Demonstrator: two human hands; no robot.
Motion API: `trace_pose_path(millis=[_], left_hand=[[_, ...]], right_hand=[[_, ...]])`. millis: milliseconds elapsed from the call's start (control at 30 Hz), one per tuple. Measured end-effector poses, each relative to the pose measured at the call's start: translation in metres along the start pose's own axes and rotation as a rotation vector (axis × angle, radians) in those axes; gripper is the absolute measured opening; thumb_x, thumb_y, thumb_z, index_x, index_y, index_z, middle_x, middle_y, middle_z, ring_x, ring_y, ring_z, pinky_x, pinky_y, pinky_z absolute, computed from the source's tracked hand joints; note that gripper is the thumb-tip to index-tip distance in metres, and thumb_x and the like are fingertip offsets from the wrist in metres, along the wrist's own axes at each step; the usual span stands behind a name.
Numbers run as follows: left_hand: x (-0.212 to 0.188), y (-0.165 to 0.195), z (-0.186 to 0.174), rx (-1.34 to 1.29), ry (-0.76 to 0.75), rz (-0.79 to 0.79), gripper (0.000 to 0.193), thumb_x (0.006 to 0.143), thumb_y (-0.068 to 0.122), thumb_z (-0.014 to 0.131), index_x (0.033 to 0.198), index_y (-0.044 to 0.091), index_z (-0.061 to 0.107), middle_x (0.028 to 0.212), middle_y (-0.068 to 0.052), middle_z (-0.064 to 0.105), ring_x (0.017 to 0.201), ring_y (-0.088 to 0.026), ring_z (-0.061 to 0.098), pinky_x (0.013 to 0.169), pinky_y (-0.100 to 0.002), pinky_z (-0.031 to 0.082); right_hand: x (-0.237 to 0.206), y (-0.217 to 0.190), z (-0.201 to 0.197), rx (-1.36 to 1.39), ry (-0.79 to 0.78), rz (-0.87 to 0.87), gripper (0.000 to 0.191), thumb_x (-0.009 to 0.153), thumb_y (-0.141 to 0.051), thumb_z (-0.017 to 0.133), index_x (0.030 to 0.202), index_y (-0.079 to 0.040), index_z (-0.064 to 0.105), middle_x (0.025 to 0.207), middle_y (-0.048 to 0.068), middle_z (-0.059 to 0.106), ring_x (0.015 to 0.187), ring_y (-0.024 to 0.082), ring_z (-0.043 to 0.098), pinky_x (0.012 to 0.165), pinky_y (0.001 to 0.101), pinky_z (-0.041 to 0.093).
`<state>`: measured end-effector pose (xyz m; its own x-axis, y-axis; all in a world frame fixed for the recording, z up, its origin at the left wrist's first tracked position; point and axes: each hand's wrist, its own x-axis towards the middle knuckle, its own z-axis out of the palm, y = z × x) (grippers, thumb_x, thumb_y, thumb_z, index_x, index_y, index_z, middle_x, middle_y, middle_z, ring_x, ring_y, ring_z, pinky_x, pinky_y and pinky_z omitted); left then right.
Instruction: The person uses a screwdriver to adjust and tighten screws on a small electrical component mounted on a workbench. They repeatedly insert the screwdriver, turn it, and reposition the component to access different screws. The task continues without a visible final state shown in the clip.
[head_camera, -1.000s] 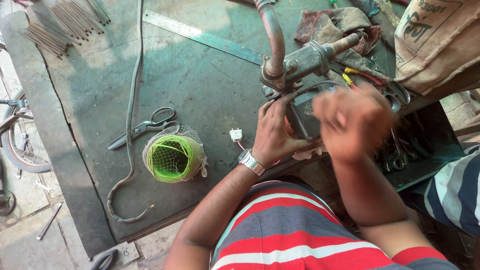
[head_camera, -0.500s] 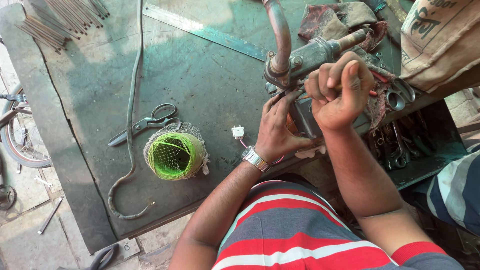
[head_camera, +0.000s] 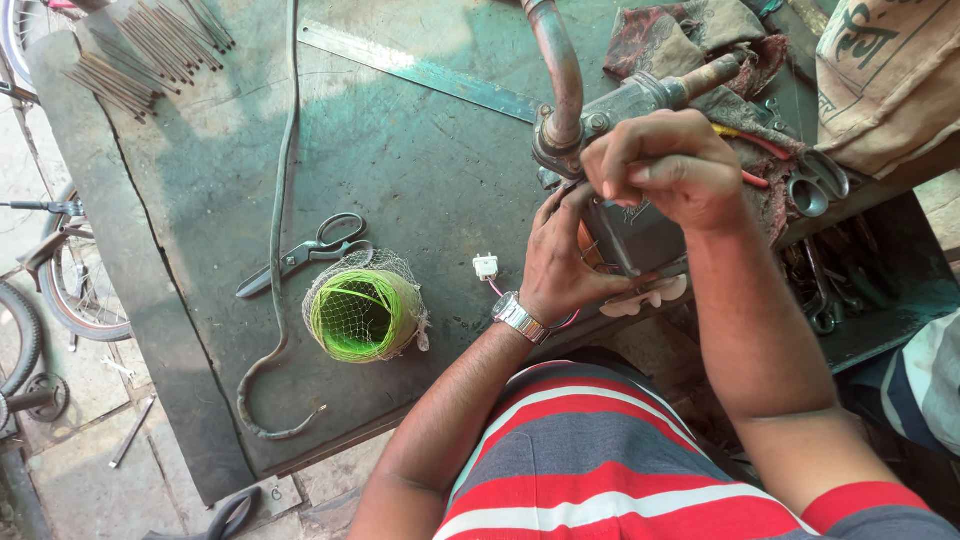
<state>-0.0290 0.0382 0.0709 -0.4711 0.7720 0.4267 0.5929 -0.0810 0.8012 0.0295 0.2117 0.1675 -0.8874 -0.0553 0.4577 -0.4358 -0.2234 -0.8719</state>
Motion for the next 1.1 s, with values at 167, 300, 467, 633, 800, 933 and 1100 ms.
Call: trace_pose_path(millis=[167, 300, 467, 633, 800, 933, 1100], left_hand=[[0.000, -0.002, 0.002, 0.050, 0.000, -0.003, 0.106, 0.058, 0.046, 0.097, 0.139, 0.001, 0.046, 0.130, -0.018, 0.064, 0.132, -0.037, 0.058, 0.124, -0.051, 0.035], [0.001, -0.001, 0.002, 0.026, -0.024, -0.039, 0.108, 0.057, 0.046, 0.096, 0.139, -0.001, 0.046, 0.125, -0.018, 0.065, 0.128, -0.036, 0.062, 0.126, -0.051, 0.035], [0.004, 0.004, 0.003, 0.021, 0.011, -0.054, 0.105, 0.059, 0.047, 0.097, 0.138, 0.000, 0.047, 0.124, -0.019, 0.066, 0.128, -0.038, 0.061, 0.125, -0.051, 0.036], [0.004, 0.005, 0.003, 0.017, 0.012, -0.051, 0.106, 0.059, 0.047, 0.097, 0.140, 0.002, 0.047, 0.131, -0.018, 0.064, 0.133, -0.039, 0.058, 0.125, -0.052, 0.035], [-0.002, 0.003, 0.007, 0.009, 0.027, -0.073, 0.106, 0.055, 0.041, 0.096, 0.143, 0.006, 0.049, 0.139, -0.018, 0.062, 0.140, -0.043, 0.051, 0.124, -0.052, 0.036], [-0.006, 0.003, 0.009, 0.001, 0.022, -0.067, 0.106, 0.058, 0.039, 0.096, 0.147, 0.007, 0.048, 0.147, -0.019, 0.059, 0.145, -0.045, 0.045, 0.123, -0.052, 0.038], [-0.008, 0.002, 0.007, 0.014, -0.013, -0.084, 0.110, 0.056, 0.042, 0.095, 0.148, 0.006, 0.046, 0.146, -0.021, 0.055, 0.144, -0.045, 0.045, 0.120, -0.051, 0.039]], right_hand=[[0.001, 0.008, -0.001, 0.111, 0.095, 0.164, 0.041, 0.107, -0.036, 0.052, 0.089, 0.001, 0.055, 0.063, -0.001, 0.038, 0.050, 0.004, 0.033, 0.051, 0.0242, 0.027], [-0.006, 0.011, 0.020, -0.023, 0.296, 0.154, 0.050, 0.113, -0.048, 0.048, 0.088, -0.004, 0.045, 0.064, -0.001, 0.033, 0.056, 0.007, 0.027, 0.054, 0.0268, 0.021], [-0.001, 0.011, 0.031, 0.006, 0.457, 0.029, 0.047, 0.114, -0.045, 0.048, 0.086, -0.009, 0.037, 0.060, -0.005, 0.026, 0.052, 0.004, 0.019, 0.053, 0.0262, 0.019], [0.005, 0.013, 0.035, -0.007, 0.545, -0.022, 0.046, 0.115, -0.043, 0.047, 0.086, -0.010, 0.035, 0.064, -0.005, 0.024, 0.051, 0.004, 0.018, 0.051, 0.0262, 0.017], [0.012, 0.026, 0.051, -0.122, 0.832, -0.157, 0.040, 0.116, -0.035, 0.043, 0.086, -0.010, 0.033, 0.065, -0.006, 0.025, 0.051, 0.005, 0.019, 0.048, 0.0265, 0.017], [0.019, 0.033, 0.062, -0.189, 1.079, -0.261, 0.037, 0.116, -0.028, 0.041, 0.085, -0.011, 0.031, 0.073, -0.006, 0.026, 0.049, 0.005, 0.020, 0.044, 0.0238, 0.018], [0.011, 0.021, 0.058, -0.114, 0.990, -0.147, 0.030, 0.109, -0.022, 0.046, 0.083, -0.011, 0.035, 0.067, -0.001, 0.035, 0.058, 0.009, 0.032, 0.052, 0.0263, 0.030]])
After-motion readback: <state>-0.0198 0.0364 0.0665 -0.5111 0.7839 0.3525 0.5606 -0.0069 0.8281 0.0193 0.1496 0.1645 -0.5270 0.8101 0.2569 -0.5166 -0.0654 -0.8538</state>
